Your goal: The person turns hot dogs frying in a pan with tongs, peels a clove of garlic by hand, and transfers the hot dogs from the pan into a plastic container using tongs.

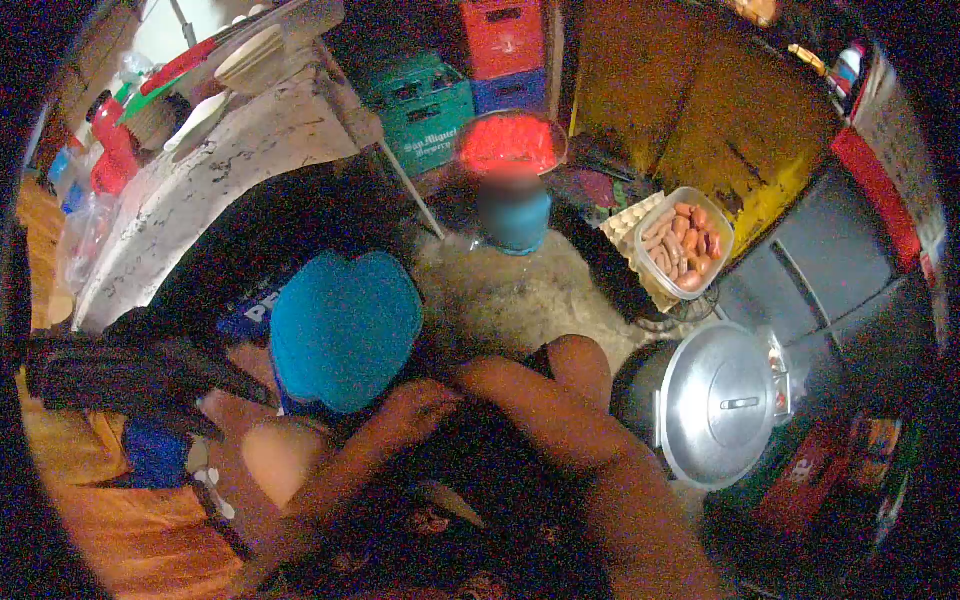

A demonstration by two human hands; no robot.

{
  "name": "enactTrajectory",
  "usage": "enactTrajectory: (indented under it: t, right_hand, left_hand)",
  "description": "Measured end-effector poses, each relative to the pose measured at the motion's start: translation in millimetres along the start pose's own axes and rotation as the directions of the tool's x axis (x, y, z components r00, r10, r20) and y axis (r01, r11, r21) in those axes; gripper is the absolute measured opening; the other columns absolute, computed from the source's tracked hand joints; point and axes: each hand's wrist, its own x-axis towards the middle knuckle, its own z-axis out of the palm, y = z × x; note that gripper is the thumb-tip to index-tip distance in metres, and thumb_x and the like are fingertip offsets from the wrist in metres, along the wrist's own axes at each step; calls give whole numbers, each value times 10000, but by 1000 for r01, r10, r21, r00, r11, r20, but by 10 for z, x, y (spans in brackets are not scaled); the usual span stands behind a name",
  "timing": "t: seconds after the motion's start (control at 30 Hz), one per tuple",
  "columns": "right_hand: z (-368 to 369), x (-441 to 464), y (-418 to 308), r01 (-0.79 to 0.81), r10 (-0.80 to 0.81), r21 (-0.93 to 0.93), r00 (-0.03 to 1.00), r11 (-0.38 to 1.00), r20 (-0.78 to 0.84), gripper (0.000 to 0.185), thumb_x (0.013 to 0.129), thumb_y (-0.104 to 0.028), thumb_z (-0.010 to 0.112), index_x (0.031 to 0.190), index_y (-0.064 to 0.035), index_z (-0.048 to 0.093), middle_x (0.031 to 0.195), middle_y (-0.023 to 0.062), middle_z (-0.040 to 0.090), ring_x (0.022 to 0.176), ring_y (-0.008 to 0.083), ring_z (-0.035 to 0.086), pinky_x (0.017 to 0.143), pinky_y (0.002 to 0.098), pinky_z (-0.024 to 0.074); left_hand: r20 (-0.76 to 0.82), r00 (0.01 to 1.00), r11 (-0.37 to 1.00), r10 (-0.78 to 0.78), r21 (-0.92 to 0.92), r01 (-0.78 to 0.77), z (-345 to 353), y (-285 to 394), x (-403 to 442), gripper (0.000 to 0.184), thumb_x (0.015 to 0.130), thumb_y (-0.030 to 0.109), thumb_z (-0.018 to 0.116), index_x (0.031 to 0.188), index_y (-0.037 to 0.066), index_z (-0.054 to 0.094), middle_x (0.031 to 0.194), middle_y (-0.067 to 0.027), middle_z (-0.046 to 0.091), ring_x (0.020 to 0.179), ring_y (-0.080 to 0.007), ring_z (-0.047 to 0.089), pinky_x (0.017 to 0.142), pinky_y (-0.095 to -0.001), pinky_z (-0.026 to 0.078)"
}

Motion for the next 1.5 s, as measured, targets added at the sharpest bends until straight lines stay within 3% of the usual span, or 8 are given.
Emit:
enactTrajectory:
  t: [0.23,0.57,0.7,0.77,0.87,0.97,1.07,1.5]
  right_hand:
    - [-104,-99,108,48,-47,-54,999,997,17,490,849,-414,654,1214,-86,644,1130,192,681,1033,373,654,892,493,509]
    - [-134,-175,187,78,-69,-139,996,987,64,547,862,-459,646,1258,-82,618,1190,198,659,1075,376,637,918,489,500]
    - [-149,-264,196,77,-66,-164,995,983,73,570,867,-477,643,1275,-81,608,1214,201,650,1092,377,630,928,487,496]
    - [-151,-237,212,69,-54,-153,994,986,100,599,870,-496,642,1300,-81,592,1247,202,635,1119,378,618,947,485,489]
    - [-17,-12,365,101,-101,-81,995,992,9,612,863,-485,653,1321,-86,575,1273,198,621,1167,376,593,979,485,473]
    - [-149,-44,347,182,-181,132,983,974,-20,633,854,-488,666,1324,-74,571,1306,198,600,1201,379,572,1015,489,449]
    - [-34,175,479,170,-173,-40,980,985,-98,652,849,-493,671,1326,-62,566,1352,195,567,1219,388,556,1029,491,441]
    - [-332,-192,93,16,-13,58,999,998,-50,659,803,-540,695,1296,-113,601,1296,160,616,1197,371,576,1004,498,459]
  left_hand:
    - [-325,925,974,196,173,-146,-637,516,117,368,860,150,705,1222,118,646,1108,-149,669,1007,-354,637,874,-444,517]
    - [-506,372,512,778,854,90,-2753,1682,609,220,791,66,705,1010,50,680,944,-141,677,857,-336,642,747,-441,504]
    - [-560,474,259,679,787,560,-3973,1592,1130,292,881,281,639,1109,104,688,1048,-131,690,992,-349,656,894,-449,517]
    - [-686,579,190,440,701,687,-4226,1699,1309,431,867,350,632,1153,28,604,1083,-295,661,1094,-463,605,950,-458,485]
    - [-722,633,-20,279,655,756,-4495,1533,1437,350,877,331,637,1160,127,669,1133,-128,671,1022,-362,650,948,-490,500]
    - [-795,598,-16,105,600,800,-4645,1466,1563,365,874,332,642,1196,159,647,1214,-130,643,1088,-369,634,946,-523,505]
    - [-791,611,32,29,612,790,-4724,1377,1629,322,900,273,596,1178,113,629,1200,-160,653,1120,-379,628,924,-536,508]
    - [-753,565,203,338,644,737,-5341,1462,1315,288,919,239,532,1056,-5,600,1021,-314,646,995,-472,625,844,-549,492]
